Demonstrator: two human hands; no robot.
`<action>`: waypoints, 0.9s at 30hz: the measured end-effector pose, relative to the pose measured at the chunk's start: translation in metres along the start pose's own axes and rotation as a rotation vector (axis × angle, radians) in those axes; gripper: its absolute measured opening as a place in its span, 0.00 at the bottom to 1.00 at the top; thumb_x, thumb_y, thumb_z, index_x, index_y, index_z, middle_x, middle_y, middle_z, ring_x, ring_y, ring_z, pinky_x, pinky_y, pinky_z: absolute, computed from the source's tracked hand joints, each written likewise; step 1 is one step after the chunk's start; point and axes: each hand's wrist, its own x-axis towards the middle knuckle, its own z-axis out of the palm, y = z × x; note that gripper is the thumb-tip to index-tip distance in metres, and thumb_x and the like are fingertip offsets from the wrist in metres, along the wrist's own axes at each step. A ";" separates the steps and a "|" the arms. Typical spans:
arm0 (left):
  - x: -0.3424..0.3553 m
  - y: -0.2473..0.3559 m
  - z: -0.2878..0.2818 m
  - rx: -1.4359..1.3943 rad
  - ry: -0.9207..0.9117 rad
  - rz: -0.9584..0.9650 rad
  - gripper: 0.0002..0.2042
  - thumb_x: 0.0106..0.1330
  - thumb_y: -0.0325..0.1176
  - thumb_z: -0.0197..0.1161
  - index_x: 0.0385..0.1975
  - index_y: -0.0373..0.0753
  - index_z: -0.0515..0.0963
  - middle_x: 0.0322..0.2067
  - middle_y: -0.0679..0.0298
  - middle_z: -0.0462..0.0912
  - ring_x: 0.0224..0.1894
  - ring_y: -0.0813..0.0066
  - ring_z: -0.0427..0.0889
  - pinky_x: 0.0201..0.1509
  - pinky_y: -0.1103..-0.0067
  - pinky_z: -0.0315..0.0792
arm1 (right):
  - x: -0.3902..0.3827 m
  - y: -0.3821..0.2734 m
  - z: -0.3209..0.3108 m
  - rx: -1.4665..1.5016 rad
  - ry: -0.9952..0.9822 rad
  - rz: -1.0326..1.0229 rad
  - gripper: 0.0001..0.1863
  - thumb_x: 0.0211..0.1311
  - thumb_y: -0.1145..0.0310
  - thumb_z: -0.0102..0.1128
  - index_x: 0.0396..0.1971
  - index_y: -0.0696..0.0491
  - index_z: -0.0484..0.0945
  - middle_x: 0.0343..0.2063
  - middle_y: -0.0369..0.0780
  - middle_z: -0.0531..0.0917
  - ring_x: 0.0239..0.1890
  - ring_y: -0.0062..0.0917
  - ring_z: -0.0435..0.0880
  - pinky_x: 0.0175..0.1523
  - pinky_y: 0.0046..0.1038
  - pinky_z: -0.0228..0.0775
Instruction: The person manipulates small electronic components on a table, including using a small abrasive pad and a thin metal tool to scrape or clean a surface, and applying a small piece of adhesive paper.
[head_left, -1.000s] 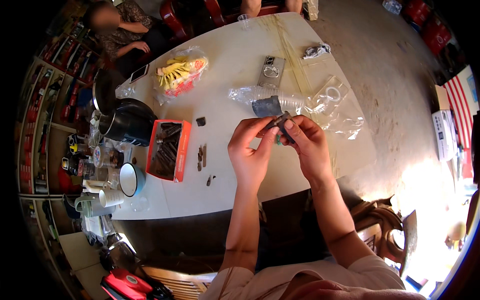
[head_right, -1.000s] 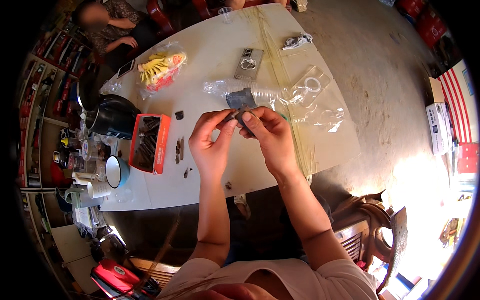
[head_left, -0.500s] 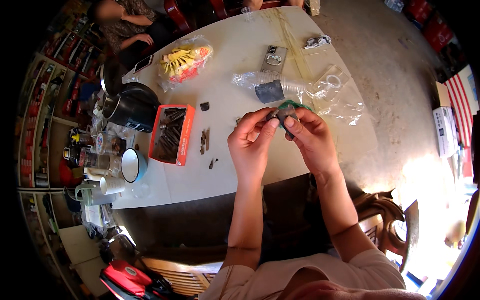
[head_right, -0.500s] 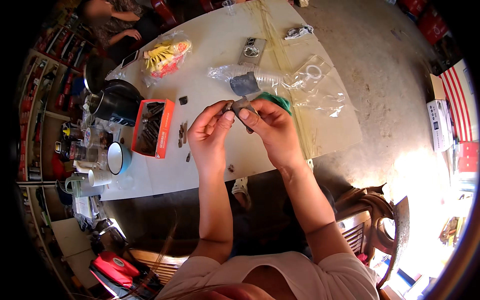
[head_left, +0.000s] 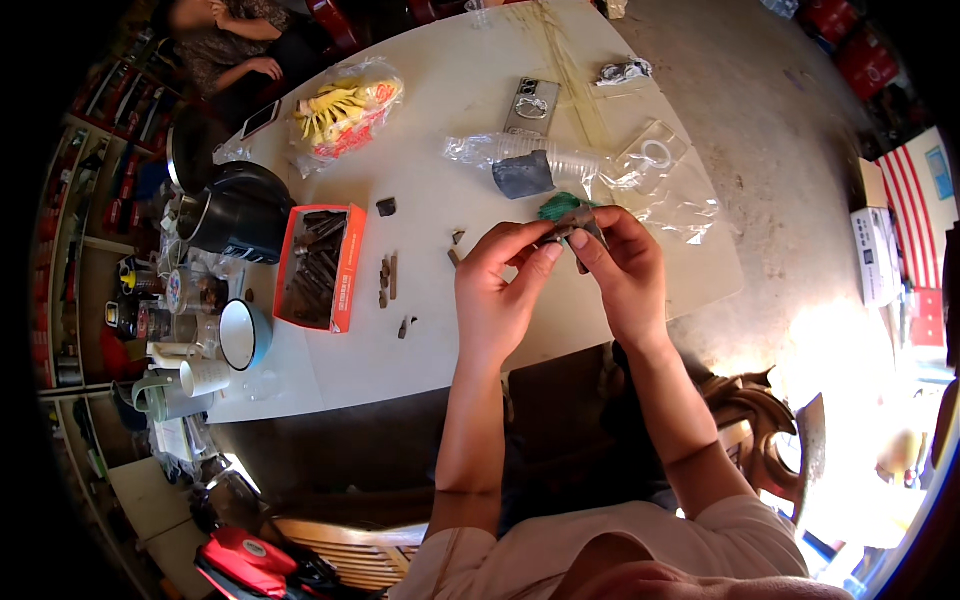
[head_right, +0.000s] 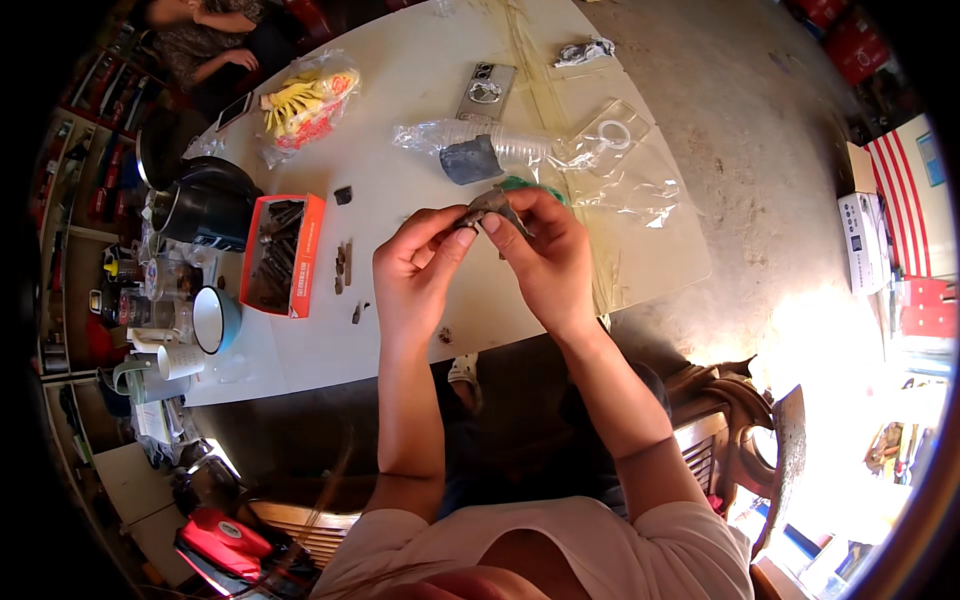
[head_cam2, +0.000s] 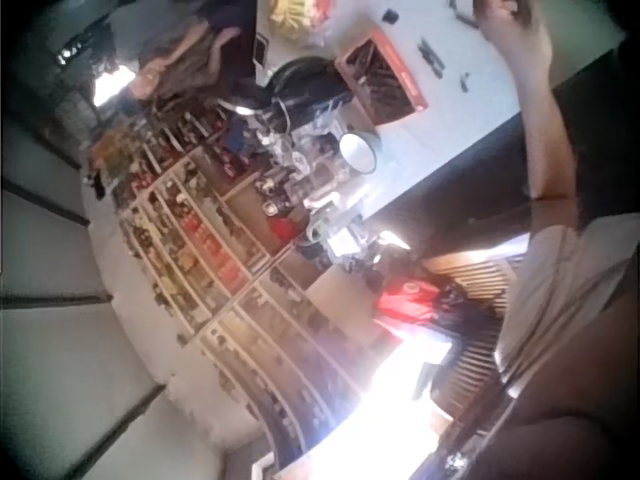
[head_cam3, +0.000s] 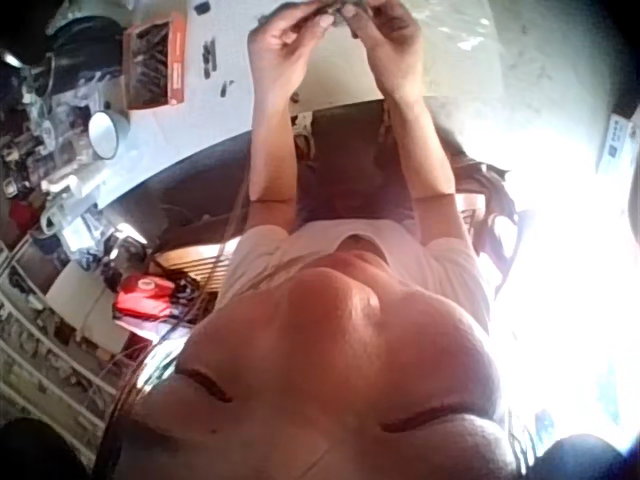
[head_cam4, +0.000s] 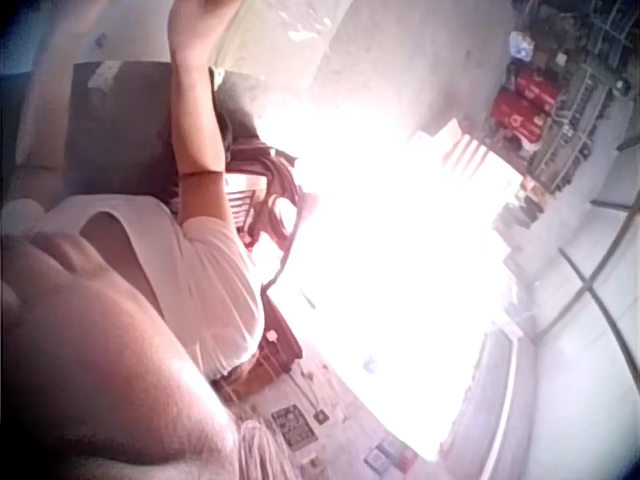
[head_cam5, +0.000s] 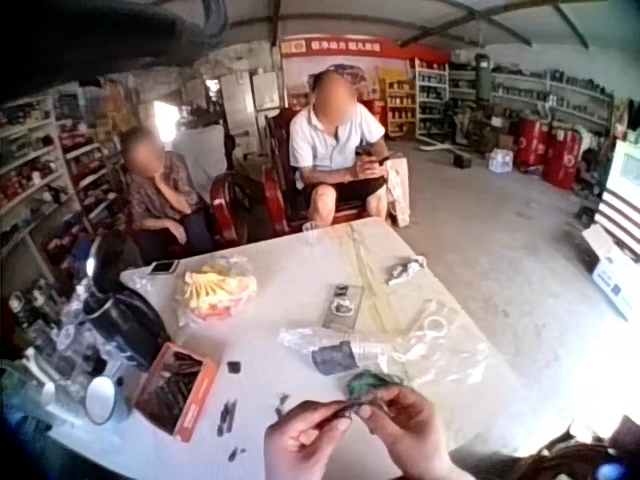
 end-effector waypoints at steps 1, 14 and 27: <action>0.000 0.000 0.000 0.004 -0.010 -0.019 0.10 0.59 0.23 0.64 0.40 0.30 0.79 0.31 0.64 0.79 0.30 0.81 0.75 0.35 0.85 0.70 | 0.000 0.001 -0.001 -0.003 -0.011 -0.009 0.06 0.61 0.76 0.59 0.38 0.58 0.75 0.34 0.32 0.79 0.35 0.13 0.73 0.38 0.17 0.66; 0.001 0.003 -0.009 0.141 0.052 -0.012 0.10 0.59 0.19 0.63 0.41 0.30 0.79 0.32 0.63 0.80 0.33 0.81 0.76 0.39 0.84 0.70 | 0.000 -0.014 0.000 0.070 -0.135 0.138 0.11 0.66 0.72 0.54 0.44 0.62 0.74 0.34 0.35 0.77 0.36 0.17 0.73 0.41 0.20 0.68; 0.003 0.006 -0.006 0.398 0.063 0.189 0.09 0.54 0.21 0.64 0.36 0.36 0.81 0.28 0.60 0.80 0.29 0.65 0.78 0.32 0.75 0.71 | 0.004 0.005 -0.001 -0.001 -0.158 0.071 0.10 0.58 0.79 0.61 0.40 0.58 0.74 0.32 0.32 0.77 0.35 0.14 0.74 0.40 0.18 0.67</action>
